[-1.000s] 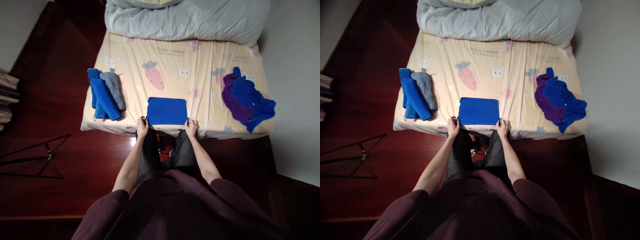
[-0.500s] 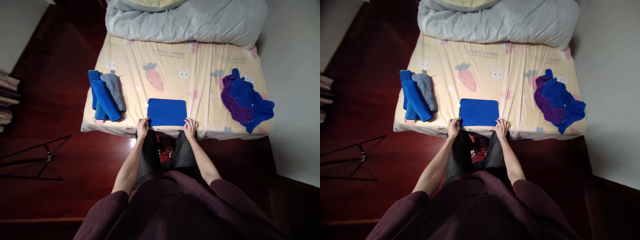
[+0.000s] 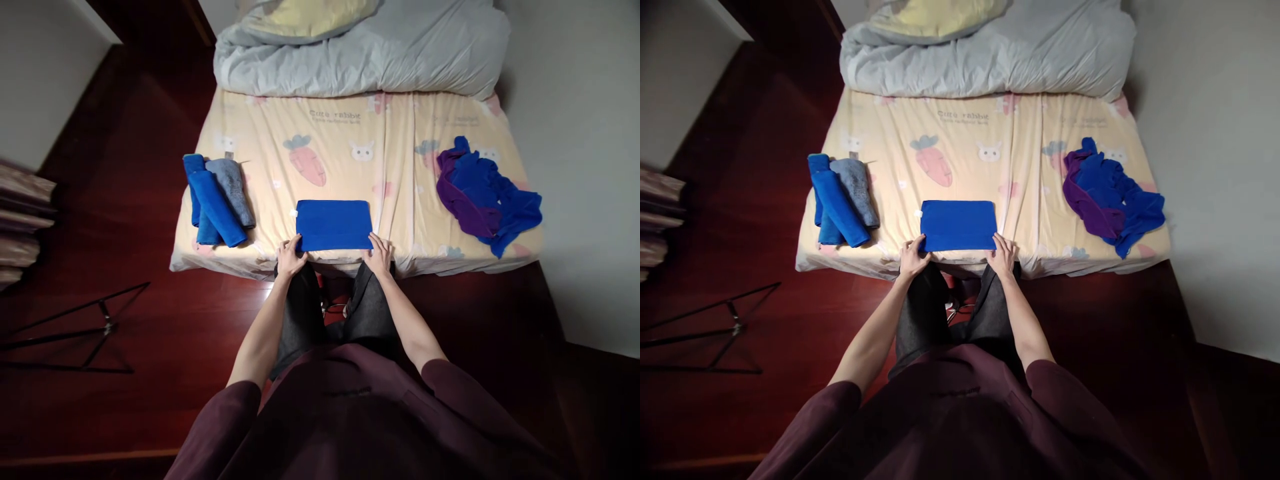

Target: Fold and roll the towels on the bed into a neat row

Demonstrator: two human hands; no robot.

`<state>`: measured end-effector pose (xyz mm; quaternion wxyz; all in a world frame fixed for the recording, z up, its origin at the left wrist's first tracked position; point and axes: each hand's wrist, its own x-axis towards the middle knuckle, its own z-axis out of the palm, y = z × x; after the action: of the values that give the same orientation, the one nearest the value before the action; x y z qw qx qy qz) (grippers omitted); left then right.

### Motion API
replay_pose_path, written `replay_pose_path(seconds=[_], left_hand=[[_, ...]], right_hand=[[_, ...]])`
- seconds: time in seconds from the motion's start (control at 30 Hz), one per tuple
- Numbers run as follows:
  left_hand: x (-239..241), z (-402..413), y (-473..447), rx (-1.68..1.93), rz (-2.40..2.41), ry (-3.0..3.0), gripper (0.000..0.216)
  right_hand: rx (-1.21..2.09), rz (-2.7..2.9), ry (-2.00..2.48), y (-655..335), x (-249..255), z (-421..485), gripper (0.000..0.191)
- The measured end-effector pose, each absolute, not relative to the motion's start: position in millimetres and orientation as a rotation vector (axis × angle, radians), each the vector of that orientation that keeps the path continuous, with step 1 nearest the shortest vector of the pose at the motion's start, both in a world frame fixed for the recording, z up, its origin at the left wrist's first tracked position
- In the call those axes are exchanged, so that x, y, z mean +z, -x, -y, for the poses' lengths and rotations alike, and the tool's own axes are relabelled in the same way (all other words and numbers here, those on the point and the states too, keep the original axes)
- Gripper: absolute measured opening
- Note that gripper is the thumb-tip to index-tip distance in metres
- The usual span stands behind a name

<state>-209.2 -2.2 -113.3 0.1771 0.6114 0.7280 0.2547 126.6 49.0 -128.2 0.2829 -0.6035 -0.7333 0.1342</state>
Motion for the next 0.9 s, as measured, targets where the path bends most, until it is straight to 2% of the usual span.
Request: replay_pose_path(seconds=[0.23, 0.57, 0.73, 0.9], left_hand=[[-112, 3, 208, 0.665, -2.085, -1.733, 0.062], [-120, -5, 213, 0.846, -2.067, -1.665, 0.058], [-123, -6, 215, 0.899, -2.043, -1.676, 0.055], [-123, -6, 216, 0.972, -2.02, -1.703, 0.058]], right_hand=[[0.335, 1.992, 1.631, -125, -132, -53, 0.05], [0.337, 1.956, 1.587, -126, -133, -61, 0.051], [0.311, 1.964, 1.577, -127, -139, -63, 0.044], [0.257, 1.949, 1.538, -127, -144, -64, 0.048]])
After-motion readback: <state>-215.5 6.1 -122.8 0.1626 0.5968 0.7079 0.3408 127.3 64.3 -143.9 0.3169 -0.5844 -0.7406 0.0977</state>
